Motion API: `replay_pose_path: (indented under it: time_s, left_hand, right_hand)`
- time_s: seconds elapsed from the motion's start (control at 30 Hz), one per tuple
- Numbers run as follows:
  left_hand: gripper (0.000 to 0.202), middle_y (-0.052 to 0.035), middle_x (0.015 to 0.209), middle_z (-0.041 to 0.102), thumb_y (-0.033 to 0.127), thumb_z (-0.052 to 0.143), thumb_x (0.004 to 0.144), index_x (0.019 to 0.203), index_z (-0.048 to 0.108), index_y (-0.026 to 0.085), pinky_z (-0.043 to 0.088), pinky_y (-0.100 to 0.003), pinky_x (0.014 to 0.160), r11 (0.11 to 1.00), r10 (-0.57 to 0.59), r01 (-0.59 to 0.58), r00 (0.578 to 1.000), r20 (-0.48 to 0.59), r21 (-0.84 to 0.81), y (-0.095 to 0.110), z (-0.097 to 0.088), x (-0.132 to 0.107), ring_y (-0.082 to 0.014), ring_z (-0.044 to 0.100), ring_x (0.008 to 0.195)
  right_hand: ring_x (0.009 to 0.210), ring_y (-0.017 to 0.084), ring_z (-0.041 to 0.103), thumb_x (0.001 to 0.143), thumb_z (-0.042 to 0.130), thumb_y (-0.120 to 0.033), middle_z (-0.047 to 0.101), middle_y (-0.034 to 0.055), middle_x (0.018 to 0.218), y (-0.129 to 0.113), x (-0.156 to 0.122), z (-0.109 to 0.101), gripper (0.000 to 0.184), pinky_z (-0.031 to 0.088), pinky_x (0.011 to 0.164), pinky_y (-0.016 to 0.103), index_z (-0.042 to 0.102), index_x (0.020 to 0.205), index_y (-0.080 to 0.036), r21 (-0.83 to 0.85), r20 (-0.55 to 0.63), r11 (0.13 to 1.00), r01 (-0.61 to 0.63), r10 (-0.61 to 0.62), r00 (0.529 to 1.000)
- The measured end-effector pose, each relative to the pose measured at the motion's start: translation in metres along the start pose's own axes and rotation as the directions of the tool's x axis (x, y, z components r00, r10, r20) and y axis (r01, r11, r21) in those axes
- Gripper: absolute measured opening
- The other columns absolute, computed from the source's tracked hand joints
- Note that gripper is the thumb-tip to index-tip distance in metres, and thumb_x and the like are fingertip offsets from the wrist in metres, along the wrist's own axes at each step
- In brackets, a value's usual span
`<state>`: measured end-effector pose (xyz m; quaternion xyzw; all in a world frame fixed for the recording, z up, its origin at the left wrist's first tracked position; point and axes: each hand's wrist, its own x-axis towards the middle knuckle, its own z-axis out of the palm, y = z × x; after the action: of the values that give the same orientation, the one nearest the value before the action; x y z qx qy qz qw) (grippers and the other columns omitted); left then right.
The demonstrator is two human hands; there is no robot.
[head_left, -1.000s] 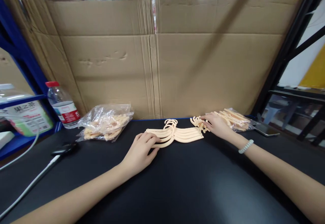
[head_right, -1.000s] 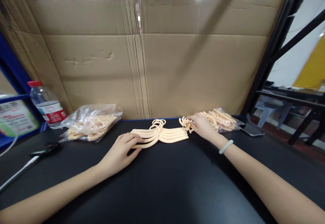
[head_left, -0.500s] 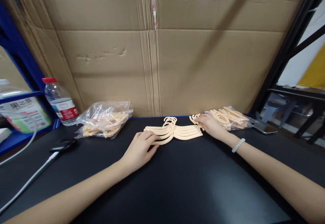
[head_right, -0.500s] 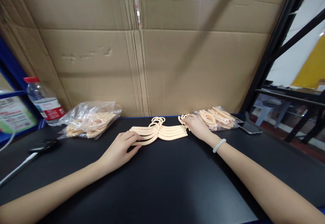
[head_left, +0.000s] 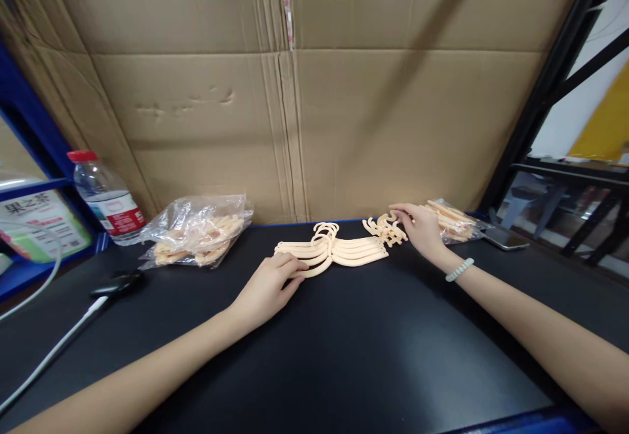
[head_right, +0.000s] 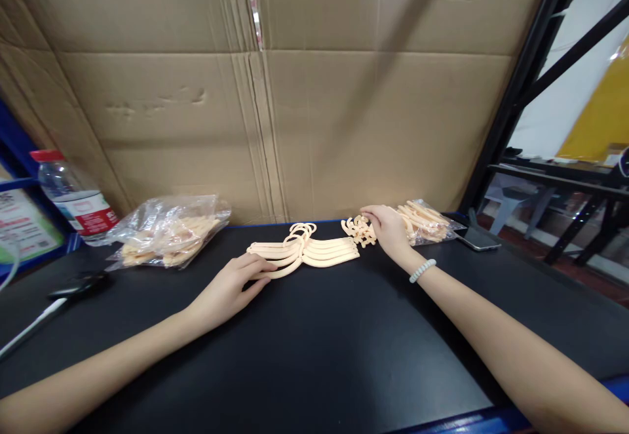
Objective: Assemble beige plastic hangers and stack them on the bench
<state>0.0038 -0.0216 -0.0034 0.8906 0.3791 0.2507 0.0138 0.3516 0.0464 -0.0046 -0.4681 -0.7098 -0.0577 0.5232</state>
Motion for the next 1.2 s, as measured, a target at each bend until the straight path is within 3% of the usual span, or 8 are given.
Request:
replay_pose_path:
  time_s: [0.13,0.23,0.37,0.47,0.57,0.77,1.0,1.2]
  left_hand:
    - [0.018,-0.0074,0.097,0.067,0.013,0.051,0.087,0.098,0.065,0.017,0.052,-0.036,0.082,0.999,0.015,-0.017,0.999,-0.037,-0.049,-0.003,0.003,-0.001,-0.0213,0.063,0.092]
    - [0.018,-0.0066,0.095,0.065,0.014,0.049,0.088,0.095,0.065,0.018,0.053,-0.033,0.081,0.997,0.028,-0.031,0.999,-0.043,-0.069,-0.005,0.005,-0.001,-0.0202,0.063,0.09]
    - [0.015,-0.0059,0.093,0.063,0.017,0.047,0.091,0.092,0.062,0.019,0.052,-0.033,0.08,0.997,0.035,-0.038,0.999,-0.031,-0.073,-0.005,0.004,-0.001,-0.0199,0.061,0.087]
    - [0.016,-0.0059,0.093,0.061,0.019,0.043,0.094,0.092,0.058,0.019,0.051,-0.034,0.08,0.995,0.038,-0.041,0.999,-0.032,-0.093,-0.004,0.003,-0.001,-0.0199,0.059,0.087]
    - [0.015,-0.0065,0.093,0.06,0.02,0.041,0.095,0.093,0.056,0.019,0.05,-0.035,0.079,0.993,0.024,-0.028,0.999,-0.033,-0.111,-0.003,0.001,-0.001,-0.0206,0.058,0.087]
    - [0.015,-0.0061,0.091,0.06,0.021,0.04,0.095,0.095,0.055,0.019,0.049,-0.035,0.076,0.993,0.009,-0.016,0.998,-0.057,-0.116,-0.002,0.001,-0.002,-0.0202,0.058,0.084]
    - [0.009,-0.0042,0.093,0.061,0.022,0.043,0.095,0.097,0.052,0.02,0.05,-0.032,0.075,0.991,-0.018,0.008,0.997,-0.077,-0.133,-0.006,0.004,-0.003,-0.0189,0.061,0.084]
    - [0.011,-0.0048,0.097,0.06,0.024,0.042,0.096,0.101,0.051,0.021,0.052,-0.033,0.078,0.98,-0.05,0.032,0.995,-0.084,-0.194,-0.007,0.004,-0.005,-0.0192,0.062,0.088]
  right_hand:
    - [0.06,0.019,0.064,0.09,0.05,-0.033,0.067,0.0039,0.064,-0.007,0.002,-0.004,0.025,0.054,0.064,0.036,0.069,0.096,-0.018,0.153,-0.111,0.978,-0.141,0.158,0.981]
    - [0.058,0.017,0.067,0.089,0.05,-0.037,0.071,0.0077,0.079,-0.013,0.005,-0.005,0.028,0.056,0.056,0.032,0.066,0.098,-0.016,0.295,-0.149,0.931,-0.213,0.266,0.952]
    - [0.071,0.019,0.071,0.084,0.059,-0.039,0.073,0.0118,0.092,-0.028,0.007,-0.006,0.027,0.06,0.068,0.035,0.066,0.093,-0.014,0.46,-0.117,0.845,-0.275,0.364,0.924]
    - [0.081,0.021,0.071,0.077,0.068,-0.04,0.073,0.0118,0.089,-0.042,0.003,-0.008,0.027,0.058,0.08,0.038,0.069,0.084,-0.013,0.607,-0.038,0.718,-0.341,0.455,0.89]
    - [0.08,0.019,0.07,0.073,0.073,-0.038,0.072,0.0106,0.089,-0.054,-0.002,-0.008,0.027,0.057,0.08,0.036,0.069,0.083,-0.013,0.694,0.041,0.596,-0.403,0.526,0.849]
    - [0.077,0.014,0.067,0.059,0.083,-0.022,0.069,0.0036,0.095,-0.065,-0.008,-0.011,0.039,0.055,0.079,0.03,0.066,0.094,-0.019,0.779,0.131,0.457,-0.429,0.551,0.824]
    - [0.079,0.017,0.069,0.064,0.082,-0.024,0.07,0.0052,0.081,-0.063,-0.01,-0.014,0.026,0.057,0.081,0.032,0.065,0.084,-0.017,0.814,0.304,0.262,-0.518,0.568,0.765]
    - [0.073,0.015,0.068,0.065,0.08,-0.016,0.069,0.0028,0.083,-0.061,-0.017,-0.007,0.037,0.059,0.073,0.028,0.064,0.099,-0.019,0.771,0.349,0.281,-0.571,0.563,0.749]
